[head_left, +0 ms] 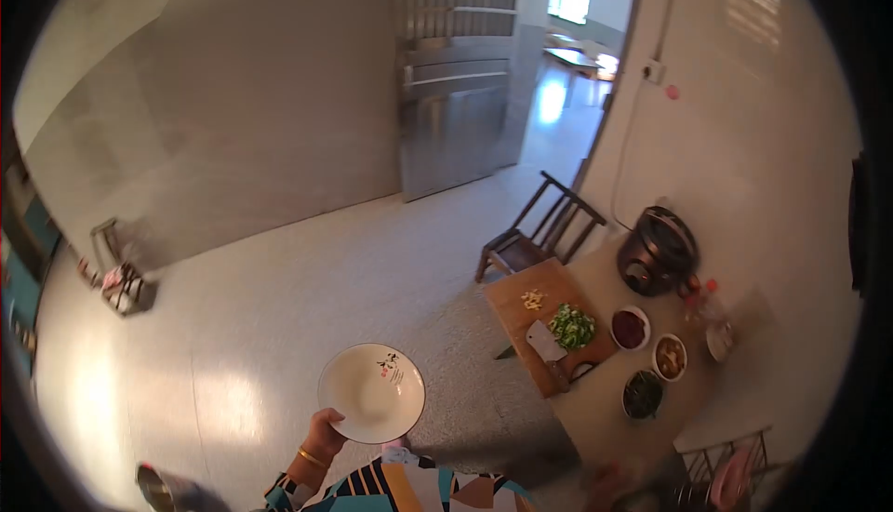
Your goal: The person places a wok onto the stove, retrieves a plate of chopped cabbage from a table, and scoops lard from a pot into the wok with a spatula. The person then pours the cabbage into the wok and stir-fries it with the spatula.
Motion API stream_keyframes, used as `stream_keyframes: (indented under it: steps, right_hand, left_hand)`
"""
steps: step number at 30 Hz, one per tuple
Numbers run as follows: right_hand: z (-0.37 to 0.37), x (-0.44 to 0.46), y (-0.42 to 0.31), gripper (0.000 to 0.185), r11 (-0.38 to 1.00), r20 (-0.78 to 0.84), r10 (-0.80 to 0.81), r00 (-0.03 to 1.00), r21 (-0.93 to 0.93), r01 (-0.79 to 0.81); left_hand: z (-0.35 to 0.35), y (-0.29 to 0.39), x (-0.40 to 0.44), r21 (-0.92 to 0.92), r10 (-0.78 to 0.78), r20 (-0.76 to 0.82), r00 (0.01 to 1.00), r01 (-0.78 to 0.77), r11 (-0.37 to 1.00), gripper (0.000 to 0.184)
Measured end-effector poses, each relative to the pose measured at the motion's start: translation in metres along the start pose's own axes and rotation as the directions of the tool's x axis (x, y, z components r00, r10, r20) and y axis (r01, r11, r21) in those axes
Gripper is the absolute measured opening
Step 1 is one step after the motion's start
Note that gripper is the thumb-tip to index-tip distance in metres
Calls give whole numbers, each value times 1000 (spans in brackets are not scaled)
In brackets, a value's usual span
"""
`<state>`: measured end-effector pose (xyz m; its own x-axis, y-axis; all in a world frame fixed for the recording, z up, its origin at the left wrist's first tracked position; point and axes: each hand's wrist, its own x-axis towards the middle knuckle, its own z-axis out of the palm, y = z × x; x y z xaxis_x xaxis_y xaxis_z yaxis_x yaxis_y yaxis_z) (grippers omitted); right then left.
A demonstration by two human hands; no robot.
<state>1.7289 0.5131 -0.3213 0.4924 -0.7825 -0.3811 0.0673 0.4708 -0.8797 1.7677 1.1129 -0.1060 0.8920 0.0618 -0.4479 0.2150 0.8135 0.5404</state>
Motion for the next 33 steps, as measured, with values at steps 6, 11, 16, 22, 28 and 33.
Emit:
stream_keyframes:
  steps: [6,11,16,22,28,33]
  right_hand:
    - [18,-163,30,19,742,-103,313,944,-594,-311]
    - [-32,-251,66,19,508,9,345,939,-843,-179]
    - [-122,-342,99,18,513,-105,402,910,-797,-319]
    - [-250,-490,143,11,693,-362,282,889,-563,-450]
    - [-315,-550,144,16,523,-497,218,840,-667,-530]
    - [-352,-550,163,21,329,-575,34,817,-766,-552]
  left_hand:
    - [-6,84,50,221,-116,178,977,75,972,55]
    - [13,69,44,206,-193,242,951,144,968,53]
    - [35,25,14,340,-330,329,885,215,916,51]
    - [55,-65,-35,501,-539,434,722,303,810,48]
    - [83,-182,-127,683,-763,412,497,386,620,37]
    - [109,-266,-180,823,-891,306,334,378,424,42]
